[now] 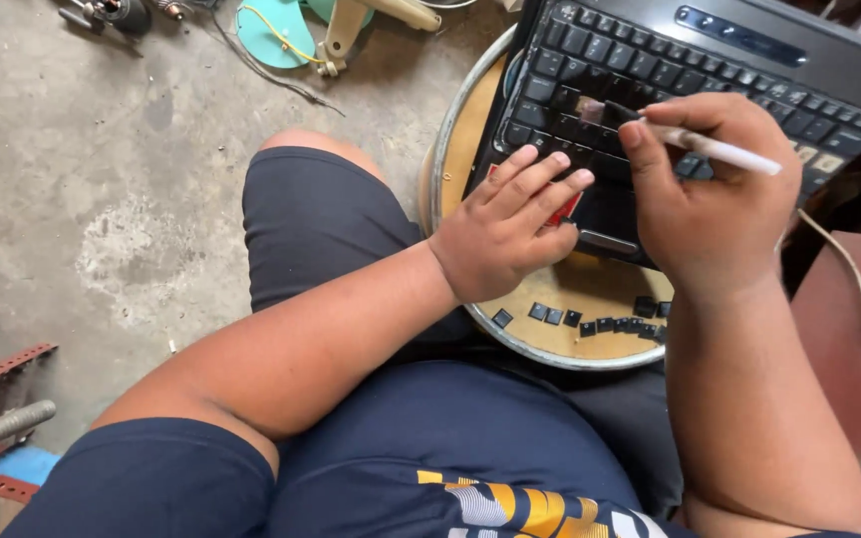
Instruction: Cleaning and organizing individual laptop keyboard keys using a small brush and placing them on a tray.
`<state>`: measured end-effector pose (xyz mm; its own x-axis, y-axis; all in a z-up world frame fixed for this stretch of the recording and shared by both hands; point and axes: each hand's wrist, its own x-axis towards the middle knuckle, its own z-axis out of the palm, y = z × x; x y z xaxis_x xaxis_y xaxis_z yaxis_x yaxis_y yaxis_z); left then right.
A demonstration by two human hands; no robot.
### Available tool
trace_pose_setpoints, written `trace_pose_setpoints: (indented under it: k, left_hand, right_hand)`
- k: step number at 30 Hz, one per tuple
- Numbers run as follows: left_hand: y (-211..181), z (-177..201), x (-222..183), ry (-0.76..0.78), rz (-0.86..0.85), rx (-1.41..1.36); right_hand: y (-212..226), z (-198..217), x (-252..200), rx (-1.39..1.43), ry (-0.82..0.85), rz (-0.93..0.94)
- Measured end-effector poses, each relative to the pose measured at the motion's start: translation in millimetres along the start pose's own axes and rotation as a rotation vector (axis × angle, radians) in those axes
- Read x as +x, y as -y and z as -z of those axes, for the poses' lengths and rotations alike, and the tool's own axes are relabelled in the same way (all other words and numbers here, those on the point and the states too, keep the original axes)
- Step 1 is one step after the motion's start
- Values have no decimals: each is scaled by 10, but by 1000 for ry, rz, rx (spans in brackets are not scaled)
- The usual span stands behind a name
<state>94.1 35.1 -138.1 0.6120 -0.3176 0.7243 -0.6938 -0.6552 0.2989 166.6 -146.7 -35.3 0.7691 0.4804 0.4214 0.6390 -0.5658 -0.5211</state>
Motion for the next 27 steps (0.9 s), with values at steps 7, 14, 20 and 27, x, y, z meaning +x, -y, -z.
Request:
trace_pose_setpoints:
  k: [7,14,20,27]
  left_hand:
    - [18,-7,14,43,3,-35]
    - [21,-3,11,31,-19,-30]
    - [34,6,-6,43,-19,-91]
    - [39,39,7,36,13,-186]
  right_hand:
    - [44,-52,65,11,-31,211]
    - [49,-61,50,27,0,182]
    - [58,-55,31,35,82,124]
    - [8,-5,38,-86,137,71]
